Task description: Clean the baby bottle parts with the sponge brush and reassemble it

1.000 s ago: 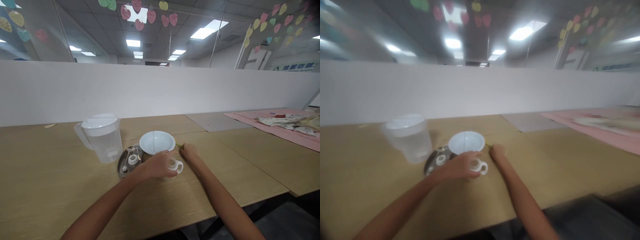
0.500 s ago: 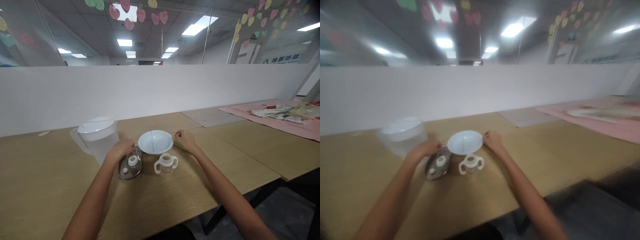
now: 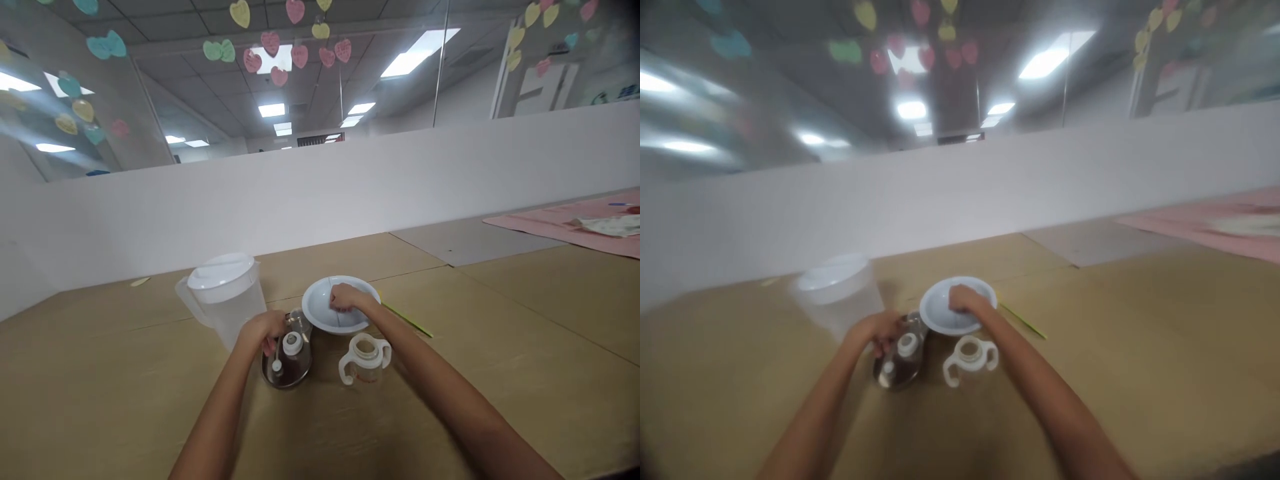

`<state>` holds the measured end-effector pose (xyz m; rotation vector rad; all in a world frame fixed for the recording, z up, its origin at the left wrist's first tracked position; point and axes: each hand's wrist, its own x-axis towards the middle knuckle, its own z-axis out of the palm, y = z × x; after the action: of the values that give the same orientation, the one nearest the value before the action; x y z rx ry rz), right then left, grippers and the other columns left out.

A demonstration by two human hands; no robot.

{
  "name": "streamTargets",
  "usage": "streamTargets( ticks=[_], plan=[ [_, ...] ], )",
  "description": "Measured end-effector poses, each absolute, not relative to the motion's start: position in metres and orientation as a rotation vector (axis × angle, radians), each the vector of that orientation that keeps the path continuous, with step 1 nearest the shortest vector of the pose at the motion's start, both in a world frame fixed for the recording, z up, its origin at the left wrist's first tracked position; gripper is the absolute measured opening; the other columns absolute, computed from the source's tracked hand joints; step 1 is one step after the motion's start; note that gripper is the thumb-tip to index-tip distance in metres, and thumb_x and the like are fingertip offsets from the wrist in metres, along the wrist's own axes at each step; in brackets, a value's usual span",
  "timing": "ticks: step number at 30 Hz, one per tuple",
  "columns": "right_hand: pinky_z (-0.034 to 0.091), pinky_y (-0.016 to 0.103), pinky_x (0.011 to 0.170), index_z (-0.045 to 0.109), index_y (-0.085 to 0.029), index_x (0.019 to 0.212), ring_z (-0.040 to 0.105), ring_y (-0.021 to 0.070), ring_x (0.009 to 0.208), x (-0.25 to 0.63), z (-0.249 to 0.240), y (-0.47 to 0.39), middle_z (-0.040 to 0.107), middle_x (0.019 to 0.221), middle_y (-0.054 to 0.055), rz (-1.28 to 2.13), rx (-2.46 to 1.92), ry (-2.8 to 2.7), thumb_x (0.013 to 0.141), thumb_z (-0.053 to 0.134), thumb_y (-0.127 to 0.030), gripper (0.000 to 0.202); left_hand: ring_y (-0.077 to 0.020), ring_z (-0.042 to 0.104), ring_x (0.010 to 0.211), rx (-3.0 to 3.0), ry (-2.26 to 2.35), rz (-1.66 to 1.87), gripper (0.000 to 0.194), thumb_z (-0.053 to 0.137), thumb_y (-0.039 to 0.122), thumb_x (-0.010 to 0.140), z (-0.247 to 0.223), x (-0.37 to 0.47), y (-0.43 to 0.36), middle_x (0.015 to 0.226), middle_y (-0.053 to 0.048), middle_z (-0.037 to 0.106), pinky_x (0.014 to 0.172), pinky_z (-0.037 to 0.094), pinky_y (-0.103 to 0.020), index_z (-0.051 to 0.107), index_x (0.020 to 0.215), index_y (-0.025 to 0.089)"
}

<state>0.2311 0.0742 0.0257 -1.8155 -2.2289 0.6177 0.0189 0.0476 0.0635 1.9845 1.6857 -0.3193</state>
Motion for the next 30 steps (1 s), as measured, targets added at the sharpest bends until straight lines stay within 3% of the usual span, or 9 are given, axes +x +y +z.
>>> streamTargets(
  ticks=[4,7,10,14,19,25,30],
  plan=[
    [0.041,0.017,0.049,0.068,-0.010,0.080,0.061,0.0126,0.058,0.245,0.031,0.076,0.069,0.075,0.009,0.676,-1.749,-2.142,0.065,0.051,-0.004,0.024,-0.0128,0.053,0.043,2.085,1.647,-0.214,0.009,0.050,0.014,0.063,0.070,0.018,0.047,0.045,0.000,0.053,0.048,0.046,-0.024,0.060,0.063,0.013],
    [0.039,0.014,0.048,0.062,-0.012,0.093,0.061,0.0096,0.060,0.256,0.047,0.071,0.068,0.081,0.007,0.638,-1.701,-2.042,0.068,0.048,-0.003,0.030,-0.0138,0.052,0.044,2.221,1.681,-0.136,0.008,0.052,0.013,0.061,0.087,0.017,0.034,0.044,-0.001,0.051,0.049,0.042,-0.024,0.055,0.054,0.014],
    [0.038,0.014,0.047,0.051,-0.012,0.104,0.059,0.0082,0.059,0.264,0.068,0.060,0.068,0.083,0.006,0.522,-1.633,-1.901,0.070,0.048,-0.004,0.036,-0.0161,0.056,0.054,2.440,1.713,0.059,0.004,0.053,0.014,0.062,0.110,0.019,0.015,0.056,-0.003,0.059,0.053,0.039,-0.024,0.057,0.061,0.015],
    [0.041,0.016,0.049,0.048,-0.014,0.102,0.058,0.0084,0.057,0.266,0.098,0.037,0.067,0.077,0.004,0.420,-1.411,-1.686,0.070,0.051,-0.005,0.034,-0.0178,0.059,0.067,2.702,1.591,0.612,0.012,0.051,0.016,0.068,0.126,0.031,0.002,0.071,-0.005,0.065,0.058,0.039,-0.024,0.060,0.075,0.016],
    [0.048,0.021,0.059,0.055,-0.016,0.092,0.059,0.0095,0.061,0.256,0.127,0.003,0.066,0.077,0.003,0.450,-1.070,-1.557,0.075,0.048,-0.011,0.019,-0.0169,0.060,0.070,2.285,1.198,1.130,0.016,0.052,0.017,0.065,0.101,0.057,0.018,0.074,-0.004,0.067,0.062,0.045,-0.024,0.065,0.075,0.014],
    [0.052,0.026,0.069,0.056,-0.016,0.088,0.061,0.0107,0.069,0.238,0.135,-0.025,0.062,0.083,0.003,0.669,-0.741,-1.595,0.076,0.055,-0.024,0.014,-0.0182,0.058,0.079,1.726,0.829,1.112,0.027,0.065,0.031,0.061,0.076,0.077,0.025,0.084,-0.006,0.066,0.067,0.050,-0.028,0.068,0.079,0.012],
    [0.049,0.026,0.069,0.058,-0.016,0.081,0.061,0.0113,0.071,0.234,0.129,-0.021,0.061,0.082,0.002,0.552,-0.805,-1.653,0.076,0.054,-0.022,0.009,-0.0150,0.054,0.072,1.763,0.817,1.058,0.028,0.064,0.034,0.065,0.079,0.082,0.014,0.075,-0.004,0.064,0.069,0.047,-0.028,0.069,0.082,0.013]
  ],
)
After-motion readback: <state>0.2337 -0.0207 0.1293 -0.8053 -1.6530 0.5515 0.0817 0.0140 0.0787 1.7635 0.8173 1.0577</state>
